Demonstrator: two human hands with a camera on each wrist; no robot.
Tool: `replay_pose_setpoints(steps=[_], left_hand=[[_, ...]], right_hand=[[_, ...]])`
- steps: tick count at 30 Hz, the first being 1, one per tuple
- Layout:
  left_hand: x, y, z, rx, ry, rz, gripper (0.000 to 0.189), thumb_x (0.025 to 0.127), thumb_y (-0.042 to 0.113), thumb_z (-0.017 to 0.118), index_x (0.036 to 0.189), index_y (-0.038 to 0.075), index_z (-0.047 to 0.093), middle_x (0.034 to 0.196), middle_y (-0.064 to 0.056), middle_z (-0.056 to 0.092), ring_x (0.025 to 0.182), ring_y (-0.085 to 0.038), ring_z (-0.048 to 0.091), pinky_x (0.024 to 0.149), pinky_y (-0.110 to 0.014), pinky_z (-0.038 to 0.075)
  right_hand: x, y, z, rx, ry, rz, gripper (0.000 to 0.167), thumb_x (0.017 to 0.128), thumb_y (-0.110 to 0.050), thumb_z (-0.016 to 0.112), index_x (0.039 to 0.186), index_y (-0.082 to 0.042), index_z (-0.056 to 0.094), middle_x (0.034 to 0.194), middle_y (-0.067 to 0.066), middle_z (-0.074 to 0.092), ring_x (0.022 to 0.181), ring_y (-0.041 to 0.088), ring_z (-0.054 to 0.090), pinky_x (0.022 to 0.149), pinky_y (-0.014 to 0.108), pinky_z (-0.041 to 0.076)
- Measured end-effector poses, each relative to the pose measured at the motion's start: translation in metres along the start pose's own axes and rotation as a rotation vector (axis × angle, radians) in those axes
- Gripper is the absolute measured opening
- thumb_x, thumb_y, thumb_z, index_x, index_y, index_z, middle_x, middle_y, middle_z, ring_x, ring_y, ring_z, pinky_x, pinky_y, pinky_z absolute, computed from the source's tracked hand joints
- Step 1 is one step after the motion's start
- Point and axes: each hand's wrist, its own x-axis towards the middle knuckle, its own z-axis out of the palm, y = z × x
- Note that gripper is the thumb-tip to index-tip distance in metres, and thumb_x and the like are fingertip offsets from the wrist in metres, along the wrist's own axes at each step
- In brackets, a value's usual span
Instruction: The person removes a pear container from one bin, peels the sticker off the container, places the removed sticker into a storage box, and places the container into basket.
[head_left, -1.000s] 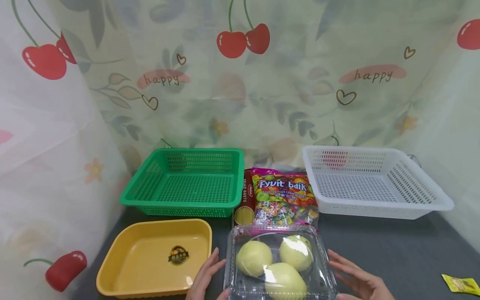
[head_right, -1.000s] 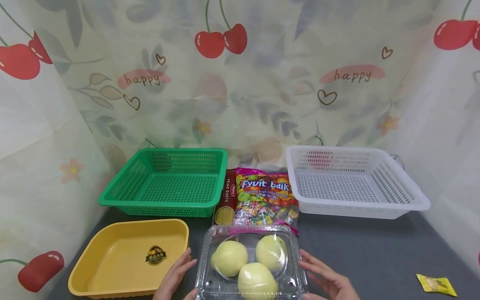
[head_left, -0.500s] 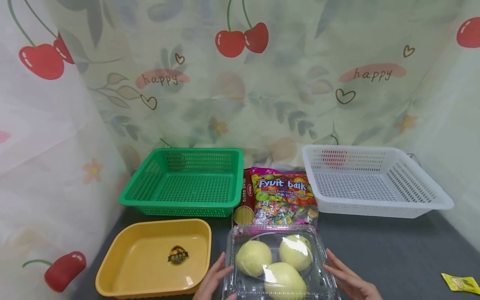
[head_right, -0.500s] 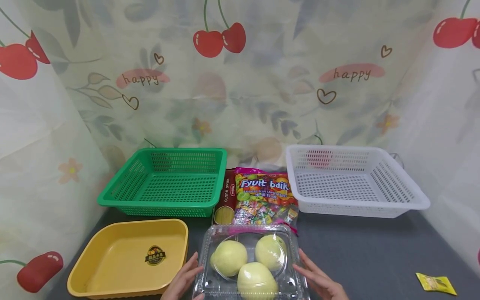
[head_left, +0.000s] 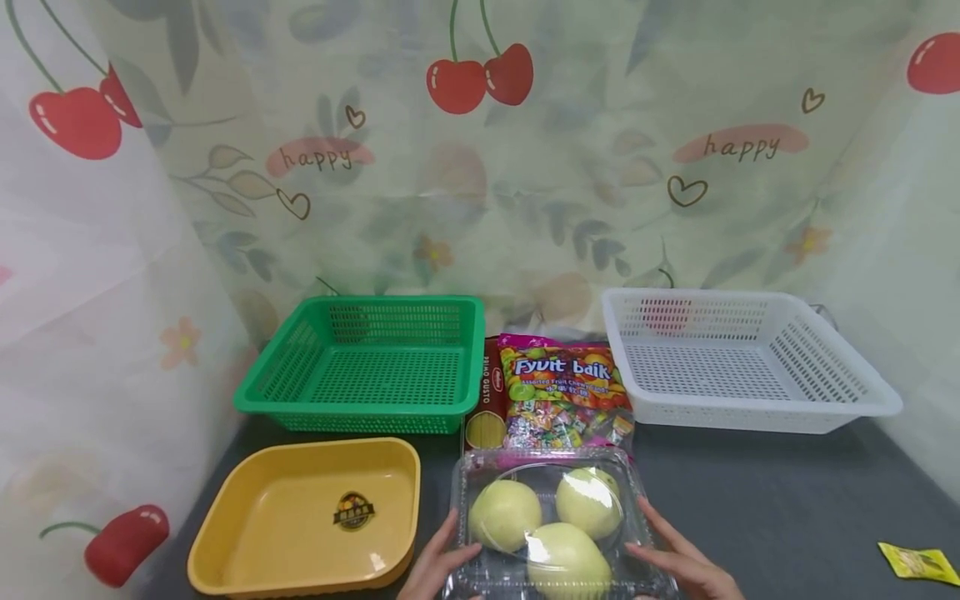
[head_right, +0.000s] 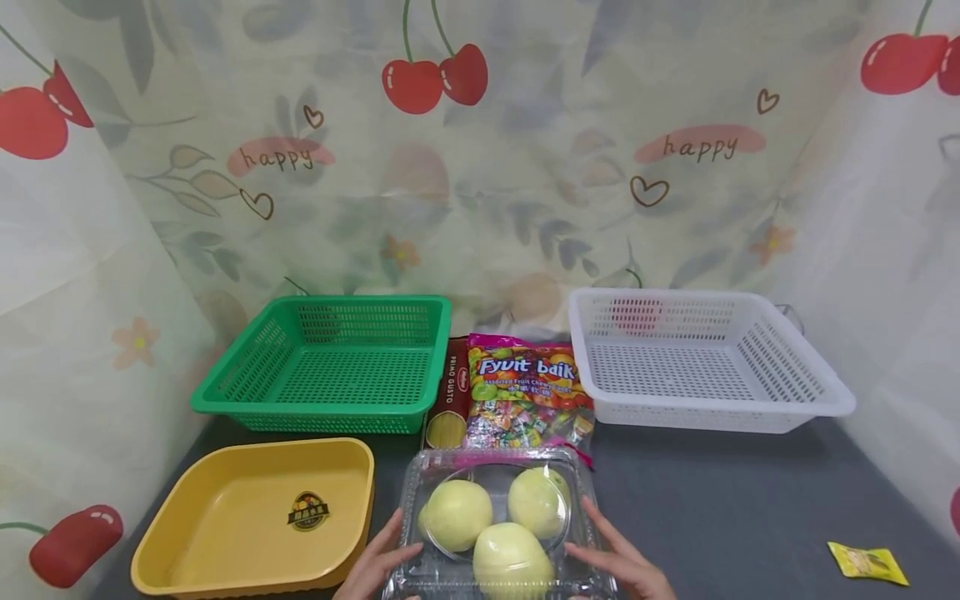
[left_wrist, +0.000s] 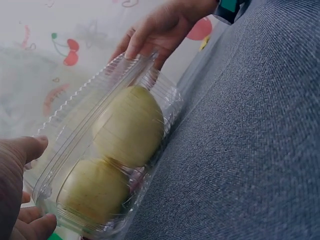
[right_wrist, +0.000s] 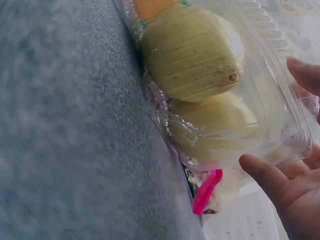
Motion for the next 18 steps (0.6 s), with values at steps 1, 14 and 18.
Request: replay_pose_setpoints(steps=[1, 14, 18], left_hand=[[0.0, 0.0, 0.001, -0.001, 0.01, 0.006, 0.036, 0.081, 0.027, 0.071, 0.115, 0.016, 0.065, 0.141, -0.021, 0.043, 0.121, -0.035, 0.049, 0.095, -0.036, 0.047], [0.002, -0.007, -0.001, -0.055, 0.139, 0.323, 0.033, 0.074, 0.006, 0.075, 0.105, 0.016, 0.07, 0.141, 0.003, 0.046, 0.13, 0.011, 0.026, 0.095, -0.017, 0.04], [0.006, -0.009, -0.003, -0.023, 0.211, 0.485, 0.045, 0.066, -0.006, 0.076, 0.106, 0.012, 0.068, 0.139, 0.007, 0.047, 0.133, 0.005, 0.028, 0.098, -0.012, 0.035]], right_hand=[[0.0, -0.001, 0.003, -0.014, 0.036, 0.009, 0.051, 0.075, 0.027, 0.055, 0.124, 0.016, 0.049, 0.156, 0.004, 0.021, 0.14, 0.005, 0.024, 0.097, 0.019, 0.042], [0.002, -0.01, 0.019, 0.0, 0.229, -0.03, 0.055, 0.062, 0.034, 0.06, 0.115, 0.022, 0.051, 0.147, 0.01, 0.038, 0.13, 0.013, 0.045, 0.092, 0.021, 0.049], [0.005, -0.009, 0.02, 0.088, 0.181, -0.169, 0.059, 0.058, 0.041, 0.054, 0.115, 0.026, 0.048, 0.146, 0.026, 0.033, 0.136, 0.023, 0.037, 0.097, 0.026, 0.046]])
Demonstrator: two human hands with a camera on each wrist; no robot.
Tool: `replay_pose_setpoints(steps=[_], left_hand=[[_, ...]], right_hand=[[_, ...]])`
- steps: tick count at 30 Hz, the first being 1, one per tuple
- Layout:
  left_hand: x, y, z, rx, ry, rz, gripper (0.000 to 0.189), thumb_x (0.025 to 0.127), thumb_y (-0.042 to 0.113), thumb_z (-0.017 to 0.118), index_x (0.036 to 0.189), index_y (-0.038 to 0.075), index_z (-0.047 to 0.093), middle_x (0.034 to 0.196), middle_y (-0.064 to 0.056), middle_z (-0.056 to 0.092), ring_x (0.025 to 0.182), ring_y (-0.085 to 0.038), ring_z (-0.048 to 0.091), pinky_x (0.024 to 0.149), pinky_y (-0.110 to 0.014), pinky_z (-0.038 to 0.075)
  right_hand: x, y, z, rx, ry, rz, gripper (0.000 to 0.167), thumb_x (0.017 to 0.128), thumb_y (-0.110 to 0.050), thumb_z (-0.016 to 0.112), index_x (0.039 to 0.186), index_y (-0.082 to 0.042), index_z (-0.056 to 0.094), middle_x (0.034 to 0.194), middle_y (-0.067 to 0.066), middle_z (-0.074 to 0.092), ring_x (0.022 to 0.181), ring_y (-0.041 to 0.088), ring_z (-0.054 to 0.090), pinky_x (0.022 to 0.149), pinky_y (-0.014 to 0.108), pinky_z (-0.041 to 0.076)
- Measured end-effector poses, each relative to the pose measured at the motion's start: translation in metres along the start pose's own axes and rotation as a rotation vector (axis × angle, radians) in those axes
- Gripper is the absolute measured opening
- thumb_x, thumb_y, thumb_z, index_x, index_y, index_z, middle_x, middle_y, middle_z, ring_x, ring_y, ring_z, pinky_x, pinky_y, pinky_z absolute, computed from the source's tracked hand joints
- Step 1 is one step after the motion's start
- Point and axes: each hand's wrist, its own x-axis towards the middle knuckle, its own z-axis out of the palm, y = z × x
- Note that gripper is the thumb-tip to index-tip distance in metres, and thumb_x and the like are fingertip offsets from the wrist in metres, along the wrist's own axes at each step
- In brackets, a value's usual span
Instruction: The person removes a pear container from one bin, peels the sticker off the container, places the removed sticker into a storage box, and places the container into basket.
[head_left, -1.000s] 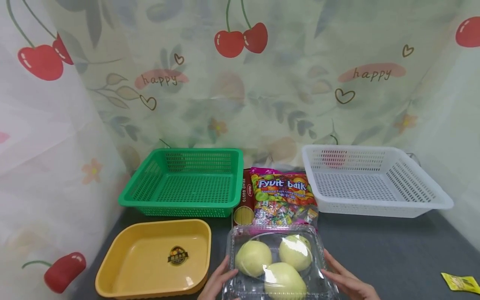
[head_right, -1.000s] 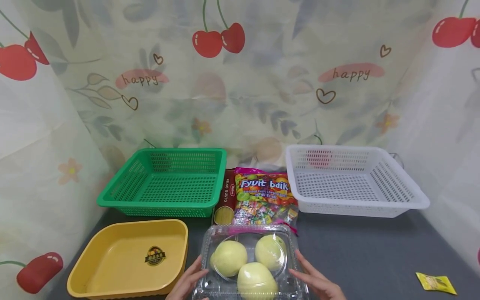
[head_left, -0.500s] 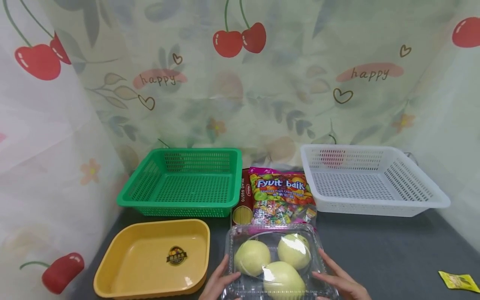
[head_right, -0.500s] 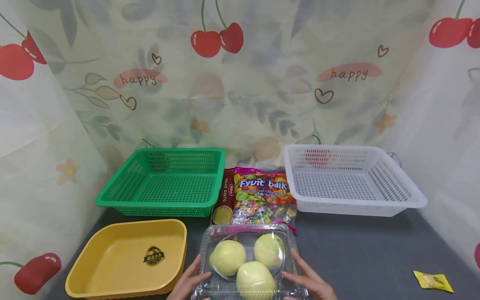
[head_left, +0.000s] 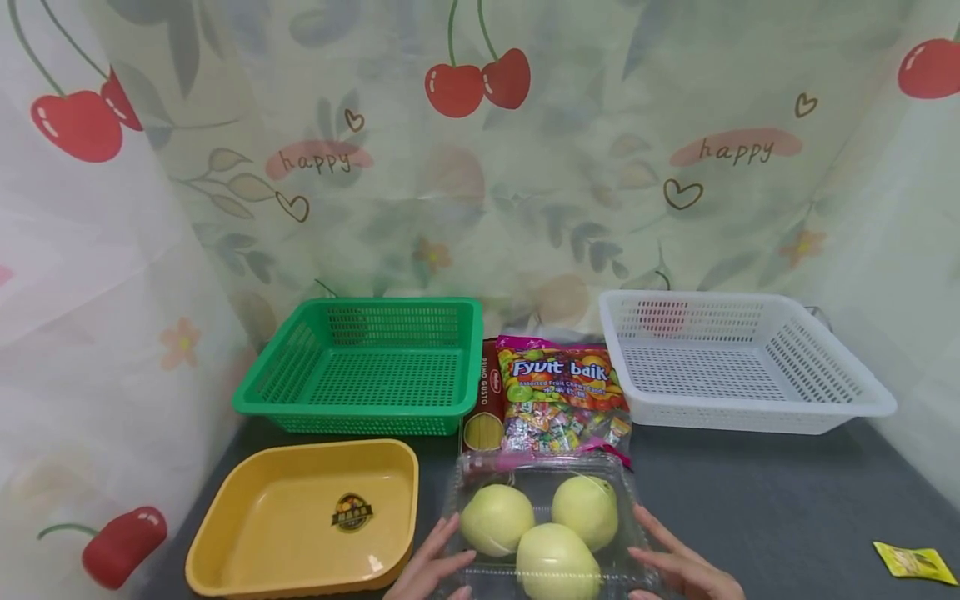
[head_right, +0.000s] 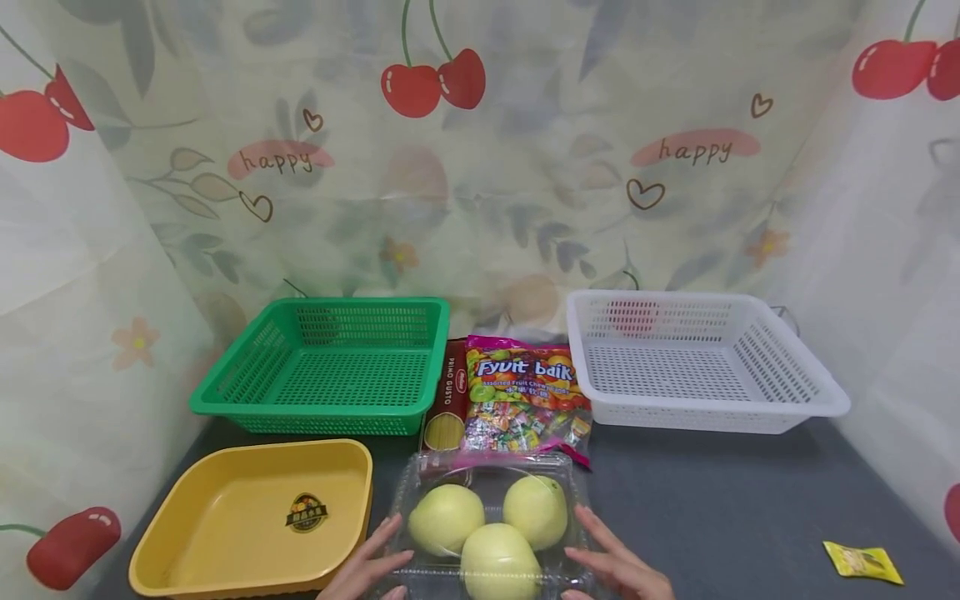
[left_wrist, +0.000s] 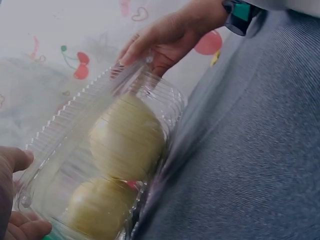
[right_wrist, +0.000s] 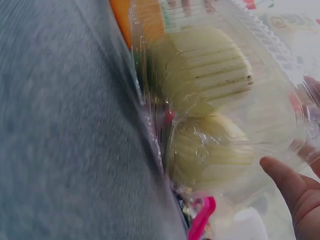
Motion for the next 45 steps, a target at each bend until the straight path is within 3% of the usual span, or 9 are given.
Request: replay_pose_setpoints(steps=[2, 4, 8, 13, 21, 25, 29, 38, 45], left_hand=[[0.001, 0.004, -0.001, 0.055, 0.036, -0.006, 0.046, 0.064, -0.005, 0.077, 0.105, 0.014, 0.069, 0.134, 0.002, 0.054, 0.131, 0.001, 0.035, 0.098, -0.011, 0.036], [0.003, 0.011, -0.003, 0.127, 0.067, -0.071, 0.045, 0.063, -0.001, 0.079, 0.102, 0.02, 0.07, 0.126, 0.001, 0.061, 0.127, -0.001, 0.042, 0.097, -0.012, 0.038], [0.005, 0.023, -0.007, 0.153, 0.098, -0.189, 0.039, 0.065, 0.0, 0.08, 0.096, 0.023, 0.071, 0.117, 0.004, 0.066, 0.121, -0.004, 0.049, 0.093, -0.013, 0.042], [0.006, 0.023, -0.01, 0.129, 0.14, -0.129, 0.042, 0.063, -0.007, 0.078, 0.096, 0.018, 0.07, 0.112, -0.001, 0.068, 0.122, -0.007, 0.051, 0.097, -0.006, 0.034], [0.011, 0.024, -0.014, 0.051, 0.147, -0.069, 0.042, 0.066, -0.011, 0.074, 0.101, 0.014, 0.069, 0.113, -0.008, 0.067, 0.126, -0.003, 0.046, 0.101, -0.007, 0.031], [0.016, 0.032, -0.016, 0.065, 0.172, -0.144, 0.044, 0.067, -0.009, 0.074, 0.1, 0.019, 0.069, 0.113, -0.005, 0.067, 0.124, -0.004, 0.048, 0.099, -0.008, 0.034], [0.02, 0.036, -0.02, 0.058, 0.175, -0.181, 0.041, 0.067, -0.01, 0.074, 0.1, 0.014, 0.069, 0.113, -0.007, 0.066, 0.125, -0.004, 0.048, 0.1, -0.008, 0.033], [0.033, 0.043, -0.034, 0.04, 0.162, -0.188, 0.042, 0.07, -0.009, 0.073, 0.106, 0.011, 0.066, 0.12, -0.006, 0.063, 0.128, 0.0, 0.043, 0.094, -0.011, 0.042], [0.049, 0.038, -0.051, 0.049, 0.13, -0.055, 0.044, 0.072, -0.013, 0.069, 0.112, 0.004, 0.063, 0.126, -0.011, 0.058, 0.133, -0.005, 0.039, 0.099, -0.01, 0.036]], right_hand=[[0.002, 0.001, 0.0, 0.042, -0.04, -0.029, 0.061, 0.058, 0.042, 0.052, 0.117, 0.027, 0.046, 0.147, 0.028, 0.029, 0.139, 0.024, 0.031, 0.099, 0.027, 0.044], [0.003, 0.0, -0.001, 0.071, -0.085, -0.041, 0.061, 0.06, 0.041, 0.051, 0.119, 0.027, 0.043, 0.148, 0.028, 0.026, 0.141, 0.024, 0.025, 0.101, 0.028, 0.043], [0.007, -0.002, -0.001, 0.083, -0.139, -0.035, 0.062, 0.061, 0.041, 0.05, 0.121, 0.027, 0.041, 0.15, 0.027, 0.023, 0.143, 0.023, 0.021, 0.102, 0.028, 0.042], [0.011, -0.007, 0.001, 0.015, -0.121, -0.011, 0.059, 0.061, 0.04, 0.052, 0.118, 0.026, 0.045, 0.147, 0.03, 0.027, 0.142, 0.022, 0.024, 0.101, 0.026, 0.042], [0.023, -0.02, 0.01, -0.095, -0.027, 0.01, 0.054, 0.061, 0.038, 0.055, 0.113, 0.022, 0.053, 0.141, 0.029, 0.038, 0.137, 0.022, 0.034, 0.097, 0.024, 0.046], [0.032, -0.032, 0.015, -0.218, 0.029, 0.128, 0.048, 0.068, 0.031, 0.058, 0.113, 0.016, 0.058, 0.141, 0.017, 0.044, 0.135, 0.013, 0.038, 0.092, 0.019, 0.047], [0.042, -0.04, 0.021, -0.31, 0.068, 0.219, 0.043, 0.071, 0.025, 0.062, 0.111, 0.01, 0.062, 0.139, 0.003, 0.049, 0.131, 0.005, 0.042, 0.089, 0.015, 0.048], [0.065, -0.052, 0.023, -0.301, 0.005, 0.231, 0.041, 0.075, 0.022, 0.059, 0.114, 0.01, 0.061, 0.143, 0.002, 0.045, 0.132, 0.006, 0.041, 0.09, 0.018, 0.048], [0.078, -0.05, 0.024, -0.232, -0.048, 0.168, 0.043, 0.075, 0.024, 0.058, 0.115, 0.01, 0.06, 0.145, 0.007, 0.043, 0.13, 0.008, 0.043, 0.09, 0.019, 0.048]])
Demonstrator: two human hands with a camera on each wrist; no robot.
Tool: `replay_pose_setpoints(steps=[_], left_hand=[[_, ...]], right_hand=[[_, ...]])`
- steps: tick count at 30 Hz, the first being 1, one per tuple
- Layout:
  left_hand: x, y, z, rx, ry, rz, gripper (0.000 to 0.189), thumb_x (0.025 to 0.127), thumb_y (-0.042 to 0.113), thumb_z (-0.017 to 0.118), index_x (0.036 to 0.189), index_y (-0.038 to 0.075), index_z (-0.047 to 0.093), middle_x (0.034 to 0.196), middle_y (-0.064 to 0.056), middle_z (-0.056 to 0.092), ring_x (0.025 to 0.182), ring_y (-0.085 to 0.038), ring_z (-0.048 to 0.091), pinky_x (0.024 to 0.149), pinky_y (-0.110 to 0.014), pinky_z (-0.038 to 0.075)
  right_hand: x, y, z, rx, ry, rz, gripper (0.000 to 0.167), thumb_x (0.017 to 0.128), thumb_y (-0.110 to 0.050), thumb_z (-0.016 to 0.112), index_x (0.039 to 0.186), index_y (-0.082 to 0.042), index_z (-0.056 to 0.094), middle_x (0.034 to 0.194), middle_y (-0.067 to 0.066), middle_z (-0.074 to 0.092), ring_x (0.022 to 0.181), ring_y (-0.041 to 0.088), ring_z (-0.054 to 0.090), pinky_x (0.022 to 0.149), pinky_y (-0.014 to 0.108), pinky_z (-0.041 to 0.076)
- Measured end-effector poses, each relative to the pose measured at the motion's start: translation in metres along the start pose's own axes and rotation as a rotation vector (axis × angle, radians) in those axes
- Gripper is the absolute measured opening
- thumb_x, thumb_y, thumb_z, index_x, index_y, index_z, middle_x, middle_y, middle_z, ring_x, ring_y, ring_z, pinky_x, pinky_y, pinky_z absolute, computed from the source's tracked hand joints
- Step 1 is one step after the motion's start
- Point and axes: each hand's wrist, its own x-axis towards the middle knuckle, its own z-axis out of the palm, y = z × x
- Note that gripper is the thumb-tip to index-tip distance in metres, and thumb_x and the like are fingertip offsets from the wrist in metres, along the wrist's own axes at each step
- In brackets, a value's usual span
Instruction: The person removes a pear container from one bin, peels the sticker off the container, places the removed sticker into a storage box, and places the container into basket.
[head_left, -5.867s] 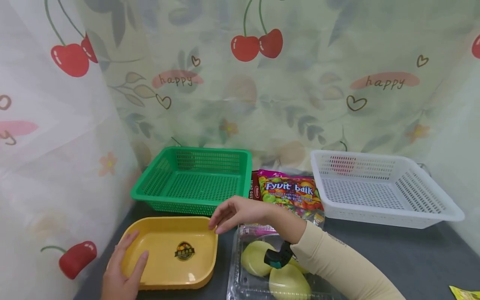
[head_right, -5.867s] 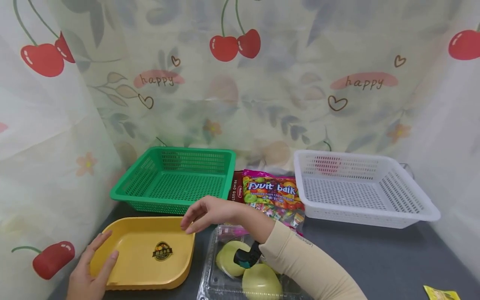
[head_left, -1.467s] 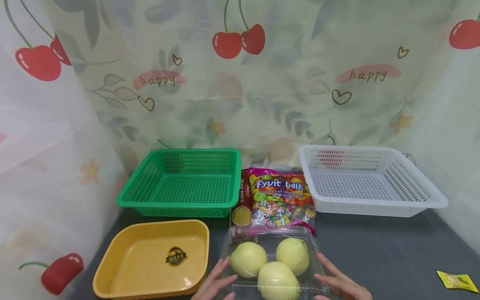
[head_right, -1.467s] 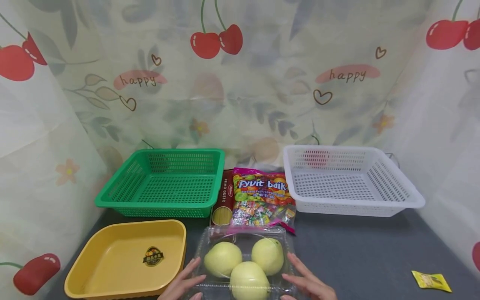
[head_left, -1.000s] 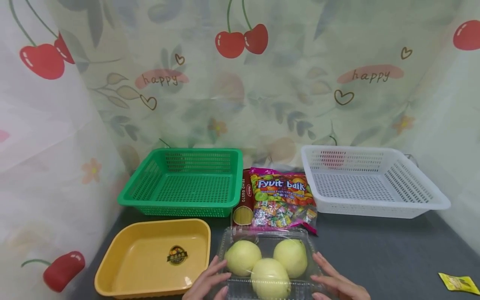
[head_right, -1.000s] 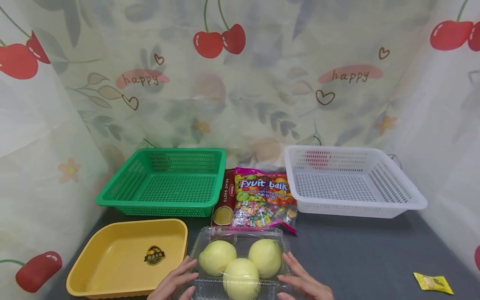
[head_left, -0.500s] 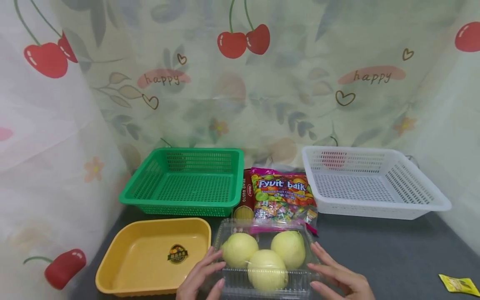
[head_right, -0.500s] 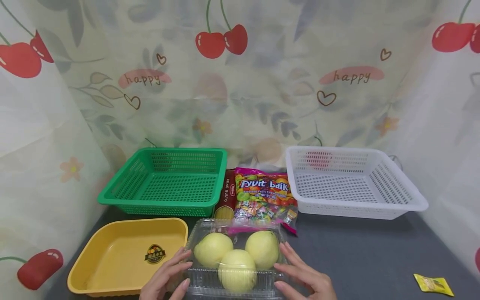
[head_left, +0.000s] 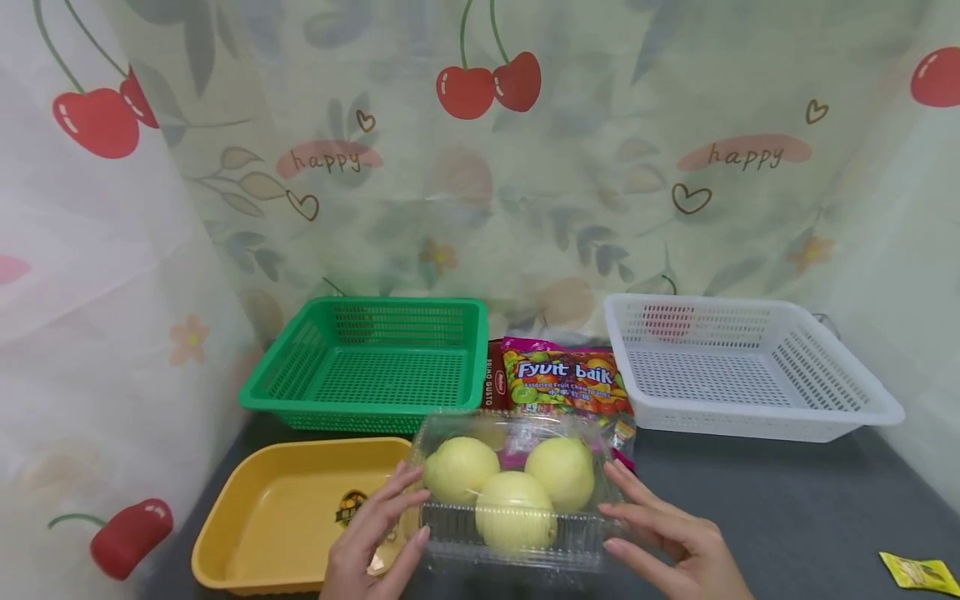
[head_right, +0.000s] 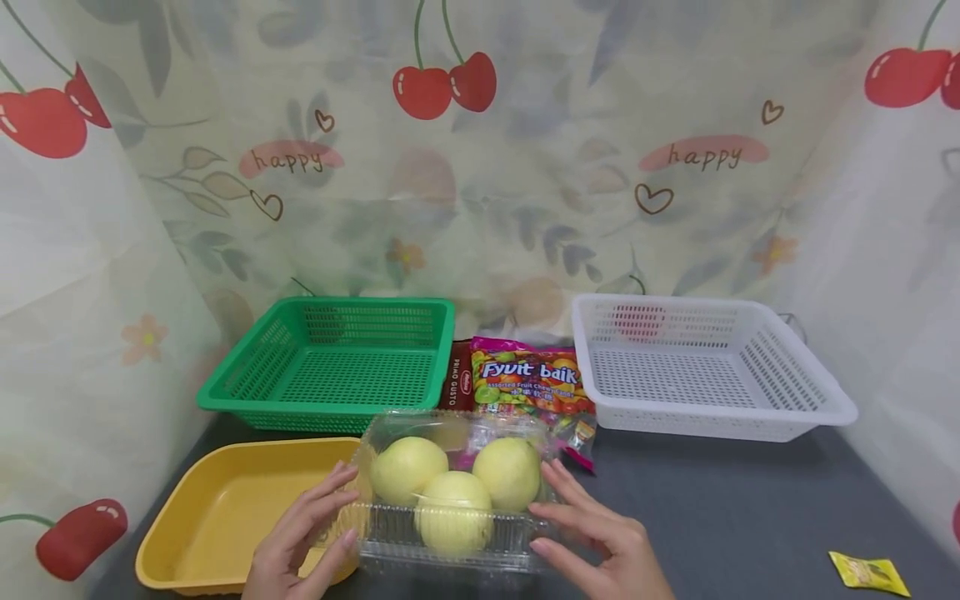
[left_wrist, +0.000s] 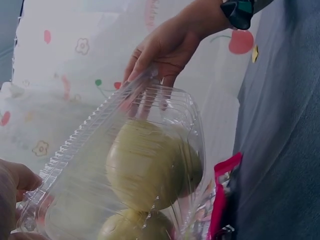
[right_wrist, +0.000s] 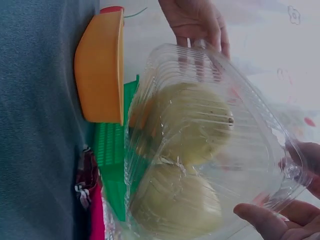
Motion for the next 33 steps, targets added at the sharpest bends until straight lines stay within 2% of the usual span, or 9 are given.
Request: replay_pose_setpoints(steps=[3, 5, 9, 12, 19, 22, 27, 33], left_hand=[[0.004, 0.0, -0.004, 0.006, -0.014, -0.015, 0.044, 0.074, -0.012, 0.069, 0.114, 0.005, 0.062, 0.128, -0.008, 0.057, 0.133, -0.004, 0.038, 0.096, -0.01, 0.037], [0.008, 0.0, -0.006, 0.003, -0.012, -0.006, 0.044, 0.074, -0.012, 0.068, 0.114, 0.004, 0.062, 0.129, -0.008, 0.056, 0.133, -0.004, 0.037, 0.095, -0.01, 0.038], [0.015, -0.006, -0.01, -0.008, 0.011, 0.086, 0.047, 0.069, -0.018, 0.067, 0.113, -0.001, 0.061, 0.128, -0.012, 0.056, 0.134, -0.01, 0.039, 0.099, -0.011, 0.037], [0.021, -0.008, -0.013, -0.025, 0.006, 0.121, 0.049, 0.068, -0.02, 0.066, 0.114, -0.003, 0.06, 0.129, -0.012, 0.055, 0.135, -0.013, 0.038, 0.102, -0.012, 0.035], [0.032, -0.008, -0.019, -0.071, 0.015, 0.139, 0.047, 0.07, -0.023, 0.063, 0.114, -0.007, 0.058, 0.131, -0.013, 0.053, 0.137, -0.013, 0.035, 0.106, -0.015, 0.033], [0.036, -0.006, -0.021, -0.053, 0.024, 0.116, 0.045, 0.071, -0.022, 0.063, 0.113, -0.005, 0.058, 0.13, -0.015, 0.053, 0.137, -0.014, 0.035, 0.105, -0.016, 0.034], [0.042, -0.007, -0.027, -0.007, 0.029, 0.04, 0.041, 0.074, -0.019, 0.063, 0.112, -0.003, 0.059, 0.128, -0.017, 0.054, 0.136, -0.013, 0.037, 0.101, -0.014, 0.036], [0.053, -0.016, -0.03, -0.028, 0.075, 0.078, 0.043, 0.073, -0.021, 0.063, 0.112, -0.004, 0.059, 0.126, -0.016, 0.054, 0.134, -0.01, 0.039, 0.098, -0.015, 0.038]], right_hand=[[0.006, 0.0, 0.001, 0.002, -0.005, -0.018, 0.042, 0.075, 0.024, 0.058, 0.115, 0.009, 0.06, 0.145, 0.008, 0.043, 0.132, 0.008, 0.041, 0.09, 0.019, 0.048], [0.01, 0.0, 0.001, 0.006, 0.0, -0.001, 0.04, 0.076, 0.023, 0.058, 0.114, 0.01, 0.06, 0.144, 0.007, 0.044, 0.134, 0.008, 0.038, 0.09, 0.018, 0.048], [0.019, -0.002, 0.005, 0.021, 0.026, 0.046, 0.036, 0.079, 0.019, 0.058, 0.114, 0.011, 0.06, 0.143, 0.003, 0.045, 0.135, 0.005, 0.035, 0.087, 0.018, 0.05], [0.026, -0.002, 0.007, 0.065, 0.044, 0.053, 0.035, 0.081, 0.019, 0.056, 0.115, 0.013, 0.058, 0.143, 0.003, 0.045, 0.134, 0.006, 0.038, 0.089, 0.02, 0.049], [0.04, -0.001, 0.011, 0.147, 0.09, -0.042, 0.033, 0.08, 0.023, 0.051, 0.113, 0.019, 0.055, 0.141, 0.018, 0.044, 0.135, 0.018, 0.038, 0.095, 0.026, 0.047], [0.045, -0.003, 0.013, 0.134, 0.116, -0.014, 0.031, 0.082, 0.021, 0.052, 0.112, 0.019, 0.056, 0.141, 0.015, 0.046, 0.135, 0.016, 0.038, 0.095, 0.024, 0.047], [0.056, -0.003, 0.015, 0.098, 0.141, 0.063, 0.029, 0.083, 0.016, 0.055, 0.112, 0.018, 0.057, 0.141, 0.008, 0.048, 0.133, 0.013, 0.041, 0.094, 0.022, 0.047], [0.069, 0.0, 0.021, 0.136, 0.127, 0.031, 0.029, 0.083, 0.015, 0.057, 0.112, 0.018, 0.057, 0.141, 0.009, 0.047, 0.135, 0.013, 0.038, 0.094, 0.024, 0.047]])
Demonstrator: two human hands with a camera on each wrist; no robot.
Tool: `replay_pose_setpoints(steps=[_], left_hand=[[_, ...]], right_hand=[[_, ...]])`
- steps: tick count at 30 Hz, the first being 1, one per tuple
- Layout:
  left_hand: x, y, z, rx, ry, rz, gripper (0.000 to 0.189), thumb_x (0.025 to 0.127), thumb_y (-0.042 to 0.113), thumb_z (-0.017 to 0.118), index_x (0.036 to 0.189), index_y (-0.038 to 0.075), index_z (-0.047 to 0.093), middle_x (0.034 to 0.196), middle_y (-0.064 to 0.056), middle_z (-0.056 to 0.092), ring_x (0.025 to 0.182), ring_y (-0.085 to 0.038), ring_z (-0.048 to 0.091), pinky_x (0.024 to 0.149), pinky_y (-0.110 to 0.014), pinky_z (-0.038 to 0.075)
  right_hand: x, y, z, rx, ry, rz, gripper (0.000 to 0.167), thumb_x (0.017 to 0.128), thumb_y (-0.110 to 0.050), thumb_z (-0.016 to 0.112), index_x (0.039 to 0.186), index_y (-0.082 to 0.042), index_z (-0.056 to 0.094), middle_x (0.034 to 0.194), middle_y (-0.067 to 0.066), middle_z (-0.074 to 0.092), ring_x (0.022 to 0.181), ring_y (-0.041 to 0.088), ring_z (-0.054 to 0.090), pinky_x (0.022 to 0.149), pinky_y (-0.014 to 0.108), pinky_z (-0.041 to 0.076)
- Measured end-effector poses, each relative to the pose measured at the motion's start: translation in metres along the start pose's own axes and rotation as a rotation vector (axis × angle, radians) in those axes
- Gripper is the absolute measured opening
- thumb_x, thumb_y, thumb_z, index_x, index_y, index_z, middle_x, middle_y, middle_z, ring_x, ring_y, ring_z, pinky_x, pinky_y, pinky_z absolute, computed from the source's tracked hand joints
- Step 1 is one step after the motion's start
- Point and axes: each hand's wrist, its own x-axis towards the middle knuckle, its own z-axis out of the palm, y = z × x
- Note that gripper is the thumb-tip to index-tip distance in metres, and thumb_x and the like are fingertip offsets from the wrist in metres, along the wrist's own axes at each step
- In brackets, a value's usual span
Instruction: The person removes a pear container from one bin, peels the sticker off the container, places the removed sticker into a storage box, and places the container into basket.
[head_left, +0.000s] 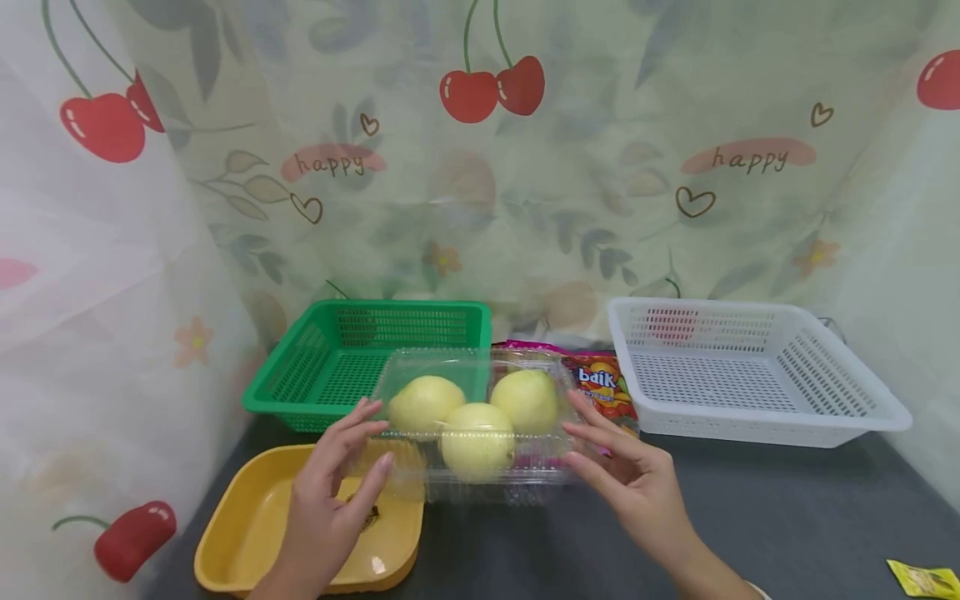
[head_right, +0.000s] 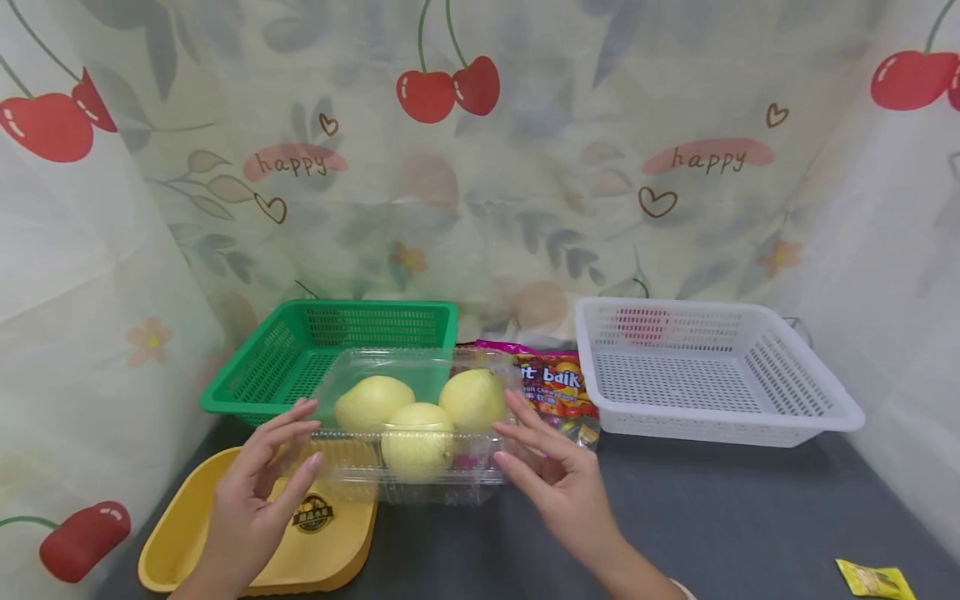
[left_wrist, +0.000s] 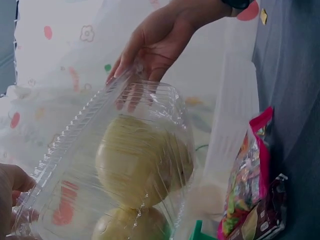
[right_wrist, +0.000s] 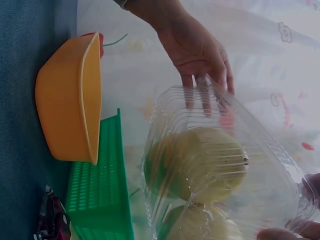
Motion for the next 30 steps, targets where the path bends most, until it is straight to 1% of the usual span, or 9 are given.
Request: replay_pose_setpoints(steps=[3, 5, 8, 9, 12, 18, 22, 25, 30], left_hand=[[0.005, -0.006, 0.0, -0.019, 0.012, -0.005, 0.041, 0.073, -0.02, 0.063, 0.111, -0.005, 0.06, 0.128, -0.011, 0.054, 0.133, -0.009, 0.04, 0.098, -0.015, 0.038], [0.009, -0.009, -0.001, -0.029, 0.016, -0.016, 0.039, 0.074, -0.02, 0.062, 0.11, -0.005, 0.059, 0.128, -0.011, 0.054, 0.133, -0.008, 0.04, 0.098, -0.015, 0.038], [0.015, -0.012, -0.004, -0.026, 0.023, -0.042, 0.035, 0.077, -0.018, 0.061, 0.109, -0.005, 0.059, 0.127, -0.013, 0.054, 0.131, -0.008, 0.042, 0.097, -0.016, 0.039], [0.017, -0.013, -0.005, -0.018, 0.029, -0.048, 0.033, 0.078, -0.017, 0.061, 0.109, -0.005, 0.059, 0.126, -0.015, 0.055, 0.131, -0.007, 0.042, 0.097, -0.015, 0.039], [0.024, -0.018, -0.007, -0.003, 0.049, -0.051, 0.03, 0.079, -0.015, 0.061, 0.108, -0.006, 0.06, 0.125, -0.019, 0.055, 0.129, -0.007, 0.044, 0.096, -0.015, 0.04], [0.033, -0.026, -0.008, 0.031, 0.064, -0.07, 0.025, 0.083, -0.01, 0.06, 0.108, -0.005, 0.06, 0.126, -0.018, 0.055, 0.127, -0.003, 0.044, 0.095, -0.013, 0.04], [0.037, -0.03, -0.01, 0.05, 0.065, -0.077, 0.023, 0.085, -0.008, 0.059, 0.107, -0.006, 0.059, 0.126, -0.019, 0.055, 0.126, -0.002, 0.045, 0.095, -0.012, 0.041], [0.042, -0.035, -0.011, 0.066, 0.07, -0.08, 0.021, 0.086, -0.007, 0.059, 0.107, -0.007, 0.059, 0.127, -0.019, 0.055, 0.125, -0.002, 0.045, 0.095, -0.011, 0.041], [0.049, -0.042, -0.015, 0.088, 0.073, -0.088, 0.021, 0.087, -0.005, 0.058, 0.108, -0.007, 0.059, 0.128, -0.018, 0.054, 0.125, -0.002, 0.045, 0.095, -0.011, 0.041]], right_hand=[[0.005, 0.002, 0.004, 0.023, 0.006, -0.025, 0.03, 0.083, 0.015, 0.057, 0.113, 0.015, 0.058, 0.141, 0.009, 0.047, 0.135, 0.013, 0.037, 0.095, 0.024, 0.047], [0.009, 0.004, 0.007, 0.036, 0.007, -0.028, 0.03, 0.083, 0.014, 0.056, 0.113, 0.014, 0.059, 0.141, 0.01, 0.047, 0.135, 0.013, 0.038, 0.095, 0.024, 0.047], [0.017, 0.008, 0.01, 0.034, 0.011, -0.021, 0.029, 0.085, 0.012, 0.057, 0.113, 0.013, 0.059, 0.141, 0.014, 0.046, 0.134, 0.013, 0.04, 0.095, 0.025, 0.047], [0.019, 0.009, 0.012, 0.031, 0.009, -0.003, 0.028, 0.085, 0.009, 0.057, 0.113, 0.013, 0.059, 0.141, 0.012, 0.046, 0.134, 0.012, 0.039, 0.095, 0.024, 0.047], [0.027, 0.014, 0.015, 0.003, 0.012, 0.026, 0.028, 0.086, 0.005, 0.059, 0.113, 0.013, 0.059, 0.142, 0.016, 0.044, 0.135, 0.01, 0.038, 0.095, 0.024, 0.046], [0.038, 0.026, 0.021, -0.027, 0.014, 0.044, 0.028, 0.087, 0.003, 0.059, 0.113, 0.013, 0.059, 0.142, 0.023, 0.04, 0.134, 0.006, 0.038, 0.093, 0.026, 0.047], [0.046, 0.032, 0.023, -0.005, 0.008, 0.036, 0.028, 0.087, 0.003, 0.059, 0.113, 0.013, 0.059, 0.141, 0.028, 0.039, 0.136, 0.015, 0.037, 0.089, 0.023, 0.05], [0.053, 0.035, 0.025, 0.015, 0.0, 0.045, 0.029, 0.088, 0.001, 0.06, 0.114, 0.013, 0.059, 0.142, 0.026, 0.038, 0.137, 0.022, 0.034, 0.087, 0.021, 0.05], [0.064, 0.042, 0.03, 0.019, -0.009, 0.085, 0.031, 0.088, -0.003, 0.061, 0.115, 0.012, 0.059, 0.144, 0.017, 0.041, 0.138, 0.019, 0.033, 0.089, 0.021, 0.05]])
